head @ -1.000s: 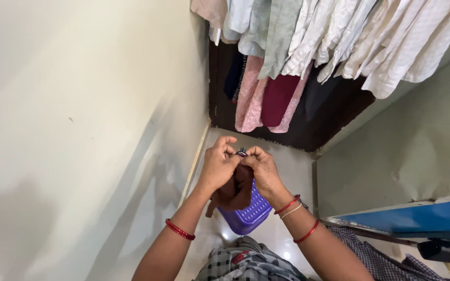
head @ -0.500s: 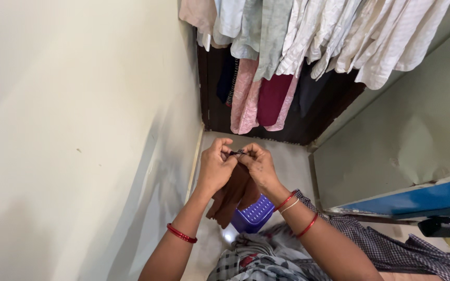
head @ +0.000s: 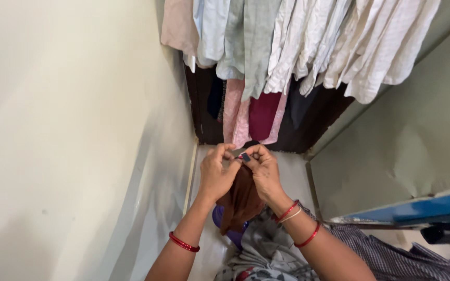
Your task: The person takes garments from a pile of clothes on the bed, threads each garment onto a hanger, and hangs it on the rail inside the wardrobe alongside the other hanging clothes. They handle white, brown, and light purple garments one at a time, adjusting each on the hanger before placing it on the rail.
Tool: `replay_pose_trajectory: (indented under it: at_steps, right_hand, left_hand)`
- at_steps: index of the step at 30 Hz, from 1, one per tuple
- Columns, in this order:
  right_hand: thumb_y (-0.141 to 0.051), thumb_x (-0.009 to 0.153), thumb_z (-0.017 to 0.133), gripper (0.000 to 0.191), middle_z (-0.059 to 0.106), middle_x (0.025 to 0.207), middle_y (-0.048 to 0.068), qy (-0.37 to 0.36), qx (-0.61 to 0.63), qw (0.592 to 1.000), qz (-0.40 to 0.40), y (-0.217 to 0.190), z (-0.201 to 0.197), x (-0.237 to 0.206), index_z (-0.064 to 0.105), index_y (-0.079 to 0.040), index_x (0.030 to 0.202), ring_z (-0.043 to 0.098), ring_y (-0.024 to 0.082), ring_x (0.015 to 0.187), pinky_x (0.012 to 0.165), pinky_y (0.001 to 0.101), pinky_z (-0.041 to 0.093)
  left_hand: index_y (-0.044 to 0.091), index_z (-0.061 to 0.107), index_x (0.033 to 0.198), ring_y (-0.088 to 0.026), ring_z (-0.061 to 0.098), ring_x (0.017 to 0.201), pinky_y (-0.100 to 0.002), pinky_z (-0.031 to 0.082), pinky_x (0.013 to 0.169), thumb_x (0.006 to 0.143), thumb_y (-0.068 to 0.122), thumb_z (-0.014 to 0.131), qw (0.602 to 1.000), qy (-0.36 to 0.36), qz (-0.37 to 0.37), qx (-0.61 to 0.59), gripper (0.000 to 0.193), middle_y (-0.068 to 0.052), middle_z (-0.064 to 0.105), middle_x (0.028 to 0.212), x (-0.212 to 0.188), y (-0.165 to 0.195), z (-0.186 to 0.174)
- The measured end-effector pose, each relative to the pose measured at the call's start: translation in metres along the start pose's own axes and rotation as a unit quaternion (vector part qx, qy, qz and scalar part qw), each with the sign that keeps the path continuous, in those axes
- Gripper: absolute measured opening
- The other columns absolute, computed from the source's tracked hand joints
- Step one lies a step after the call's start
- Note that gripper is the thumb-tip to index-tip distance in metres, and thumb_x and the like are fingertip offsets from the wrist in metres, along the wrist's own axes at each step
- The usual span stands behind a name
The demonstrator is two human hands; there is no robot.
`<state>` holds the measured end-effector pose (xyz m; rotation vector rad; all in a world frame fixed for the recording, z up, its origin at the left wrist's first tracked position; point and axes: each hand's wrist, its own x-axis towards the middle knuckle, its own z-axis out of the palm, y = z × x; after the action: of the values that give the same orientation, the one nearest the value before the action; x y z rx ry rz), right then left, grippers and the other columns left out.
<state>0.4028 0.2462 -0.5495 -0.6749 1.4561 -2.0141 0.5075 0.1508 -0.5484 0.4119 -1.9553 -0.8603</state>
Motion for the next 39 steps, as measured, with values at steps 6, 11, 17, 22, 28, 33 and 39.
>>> replay_pose_trajectory:
  at_steps: [6, 11, 17, 22, 28, 33, 39]
  right_hand:
    - [0.006, 0.093, 0.066, 0.007, 0.071, 0.089, 0.004, 0.029, 0.071, 0.997, 0.018, 0.006, -0.035, 0.059, 0.065, -0.001, 0.095, 0.067, 0.009, 0.079, 0.074, 0.0226, 0.056]
    - [0.007, 0.092, 0.067, 0.007, 0.072, 0.088, 0.005, 0.058, 0.032, 0.998, 0.022, 0.014, -0.073, 0.114, 0.068, 0.000, 0.093, 0.067, 0.009, 0.078, 0.073, 0.0227, 0.055]
    - [0.006, 0.091, 0.068, 0.007, 0.072, 0.087, 0.004, 0.063, 0.006, 0.998, 0.023, 0.011, -0.137, 0.189, 0.071, 0.001, 0.095, 0.065, 0.008, 0.078, 0.073, 0.0221, 0.054]
    - [0.007, 0.089, 0.066, 0.010, 0.072, 0.087, 0.004, 0.078, 0.009, 0.995, 0.059, -0.011, -0.193, 0.255, 0.070, 0.001, 0.096, 0.065, 0.009, 0.078, 0.072, 0.0227, 0.054]
    - [0.004, 0.090, 0.063, 0.010, 0.072, 0.085, 0.006, 0.082, 0.042, 0.984, 0.155, -0.116, -0.231, 0.304, 0.070, 0.000, 0.096, 0.067, 0.012, 0.073, 0.068, 0.0257, 0.056]
    - [0.002, 0.092, 0.063, 0.011, 0.069, 0.079, 0.007, 0.144, 0.086, 0.968, 0.189, -0.174, -0.255, 0.290, 0.068, -0.002, 0.100, 0.065, 0.014, 0.069, 0.061, 0.0271, 0.054]
    - [0.003, 0.091, 0.058, 0.014, 0.071, 0.085, 0.008, 0.182, 0.137, 0.960, 0.162, -0.221, -0.253, 0.283, 0.064, -0.002, 0.103, 0.069, 0.014, 0.076, 0.072, 0.0276, 0.057]
  left_hand:
    - [-0.001, 0.072, 0.094, -0.004, 0.053, 0.063, -0.024, 0.043, 0.055, 0.096, 0.013, 0.070, 0.948, -0.128, -0.208, -0.202, 0.014, -0.001, 0.064, 0.071, 0.027, -0.026, 0.050]
    - [-0.001, 0.068, 0.086, -0.004, 0.049, 0.057, -0.024, 0.039, 0.051, 0.093, 0.010, 0.071, 0.957, -0.103, -0.204, -0.178, 0.013, 0.000, 0.060, 0.063, 0.066, -0.045, 0.103]
    - [0.001, 0.069, 0.085, -0.002, 0.050, 0.064, -0.022, 0.040, 0.055, 0.089, 0.005, 0.072, 0.915, -0.149, -0.233, -0.294, 0.007, 0.004, 0.061, 0.071, 0.128, -0.076, 0.186]
    - [0.002, 0.068, 0.084, -0.002, 0.054, 0.071, -0.021, 0.043, 0.061, 0.093, 0.005, 0.070, 0.840, -0.224, -0.281, -0.407, 0.009, 0.005, 0.064, 0.077, 0.193, -0.090, 0.258]
    - [0.001, 0.070, 0.084, -0.004, 0.056, 0.067, -0.022, 0.046, 0.061, 0.095, 0.008, 0.062, 0.790, -0.269, -0.372, -0.406, 0.015, 0.002, 0.066, 0.074, 0.274, -0.046, 0.301]
    - [0.000, 0.070, 0.081, -0.006, 0.056, 0.064, -0.023, 0.047, 0.060, 0.094, 0.005, 0.059, 0.753, -0.314, -0.382, -0.435, 0.018, 0.000, 0.066, 0.072, 0.296, -0.006, 0.326]
    - [0.001, 0.069, 0.082, -0.005, 0.053, 0.065, -0.024, 0.044, 0.060, 0.098, 0.007, 0.060, 0.725, -0.342, -0.366, -0.473, 0.020, 0.001, 0.063, 0.073, 0.325, 0.029, 0.334]
